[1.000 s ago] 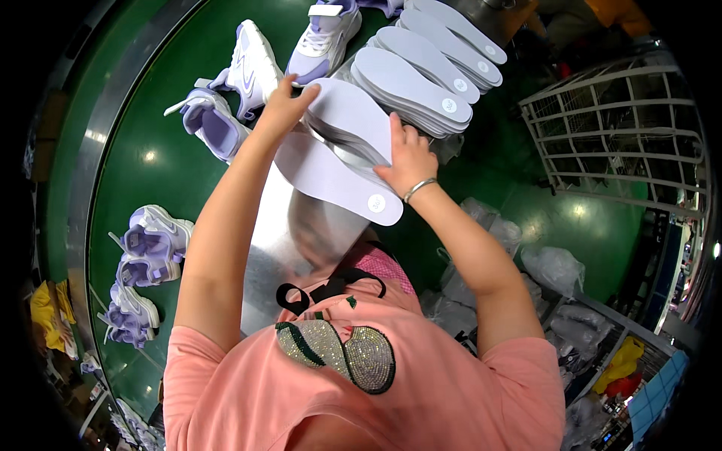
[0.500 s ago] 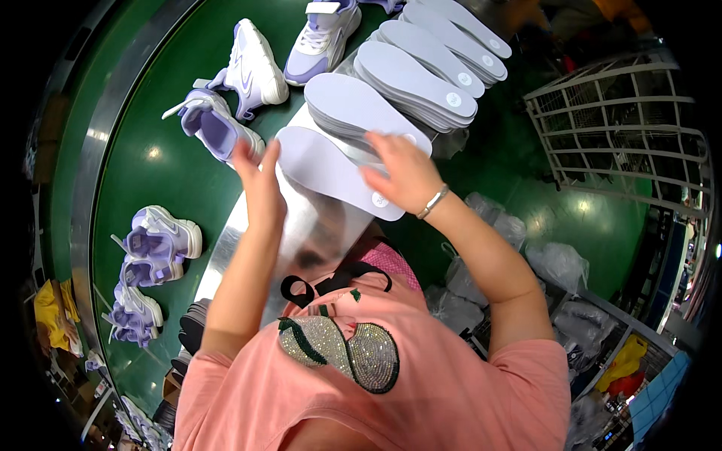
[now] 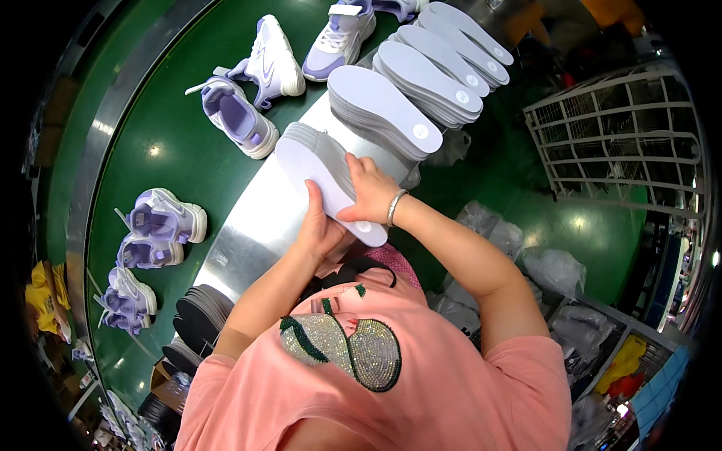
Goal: The person inserts white insoles into purple and white sneakers, then gathers more insoles from a plastic bag on the floor.
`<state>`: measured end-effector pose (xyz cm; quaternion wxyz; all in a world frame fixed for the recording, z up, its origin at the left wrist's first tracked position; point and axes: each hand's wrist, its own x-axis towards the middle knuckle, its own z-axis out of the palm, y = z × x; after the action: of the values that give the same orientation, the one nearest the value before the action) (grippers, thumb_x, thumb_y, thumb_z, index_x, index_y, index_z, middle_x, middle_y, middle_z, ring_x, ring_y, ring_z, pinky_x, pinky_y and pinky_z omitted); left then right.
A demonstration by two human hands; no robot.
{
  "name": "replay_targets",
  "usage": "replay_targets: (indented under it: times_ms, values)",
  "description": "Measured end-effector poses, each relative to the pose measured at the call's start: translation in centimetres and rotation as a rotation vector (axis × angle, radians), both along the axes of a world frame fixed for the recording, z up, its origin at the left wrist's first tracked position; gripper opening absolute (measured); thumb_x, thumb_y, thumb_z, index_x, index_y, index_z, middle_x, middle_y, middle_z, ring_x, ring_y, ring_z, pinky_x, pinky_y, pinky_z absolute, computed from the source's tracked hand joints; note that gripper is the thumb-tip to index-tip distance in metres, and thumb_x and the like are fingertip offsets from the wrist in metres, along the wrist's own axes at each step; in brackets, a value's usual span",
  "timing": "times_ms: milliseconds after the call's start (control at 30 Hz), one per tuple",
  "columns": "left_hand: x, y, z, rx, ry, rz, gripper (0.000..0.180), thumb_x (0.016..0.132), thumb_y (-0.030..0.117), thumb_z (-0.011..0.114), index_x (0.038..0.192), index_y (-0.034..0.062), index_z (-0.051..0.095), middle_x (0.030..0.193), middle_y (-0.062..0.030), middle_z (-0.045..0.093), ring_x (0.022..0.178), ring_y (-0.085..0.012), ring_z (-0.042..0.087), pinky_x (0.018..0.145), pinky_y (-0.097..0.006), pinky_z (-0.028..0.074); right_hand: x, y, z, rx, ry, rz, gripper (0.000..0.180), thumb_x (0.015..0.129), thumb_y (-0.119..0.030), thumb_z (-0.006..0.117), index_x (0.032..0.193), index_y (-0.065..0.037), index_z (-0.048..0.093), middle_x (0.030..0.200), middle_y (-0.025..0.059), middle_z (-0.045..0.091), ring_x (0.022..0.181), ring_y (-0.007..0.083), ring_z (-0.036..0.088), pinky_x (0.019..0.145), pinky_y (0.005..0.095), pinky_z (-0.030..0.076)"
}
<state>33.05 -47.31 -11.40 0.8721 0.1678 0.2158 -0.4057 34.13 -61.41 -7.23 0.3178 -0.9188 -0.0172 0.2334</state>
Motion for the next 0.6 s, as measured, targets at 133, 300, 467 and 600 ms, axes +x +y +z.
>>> replay_targets:
  times_ms: [133, 300, 467, 600]
  values:
    - [0.6, 1.5, -1.0, 0.462, -0.204, -0.022, 0.068, 0.082, 0.057, 0.037, 0.129, 0.0106, 0.025, 0.127, -0.0113, 0.035, 0.118, -0.0254, 0.034, 0.094, -0.044, 0.032, -0.5, 0.5, 3.3, -0.285, -0.422, 0.071, 0.093, 0.055, -0.027, 0.072, 0.131, -0.009, 0.022, 0.118, 0.0168, 0.037, 0.107, 0.0293, 0.041, 0.088, 0.0400, 0.030]
    - [2.4, 4.5, 0.9, 0.962, -0.731, 0.236, 0.101, 0.065, 0.053, 0.064, 0.133, 0.0047, 0.007, 0.133, -0.0192, 0.020, 0.123, -0.0310, 0.022, 0.096, -0.041, 0.027, -1.5, -1.3, -1.0, -0.476, -0.476, 0.250, 0.097, 0.054, -0.030, 0.073, 0.133, -0.012, 0.019, 0.118, 0.0113, 0.036, 0.105, 0.0247, 0.041, 0.092, 0.0435, 0.024]
    - [5.4, 5.5, 0.5, 1.629, -1.720, -0.159, 0.111, 0.045, 0.053, 0.074, 0.131, 0.0045, 0.023, 0.136, -0.0232, 0.016, 0.125, -0.0366, 0.018, 0.099, -0.048, 0.017, -1.5, -1.7, -2.6, -0.292, -0.491, 0.233, 0.099, 0.055, -0.034, 0.073, 0.133, -0.012, 0.017, 0.119, 0.0105, 0.036, 0.109, 0.0256, 0.038, 0.094, 0.0463, 0.021]
    - [7.8, 4.5, 2.8, 1.552, -1.956, -0.560, 0.102, 0.046, 0.043, 0.077, 0.128, 0.0056, 0.029, 0.128, -0.0202, 0.030, 0.120, -0.0361, 0.026, 0.098, -0.047, 0.021, -0.6, -2.4, -2.5, -0.252, -0.517, 0.240, 0.099, 0.056, -0.036, 0.072, 0.134, -0.012, 0.016, 0.121, 0.0113, 0.036, 0.112, 0.0257, 0.037, 0.094, 0.0459, 0.022]
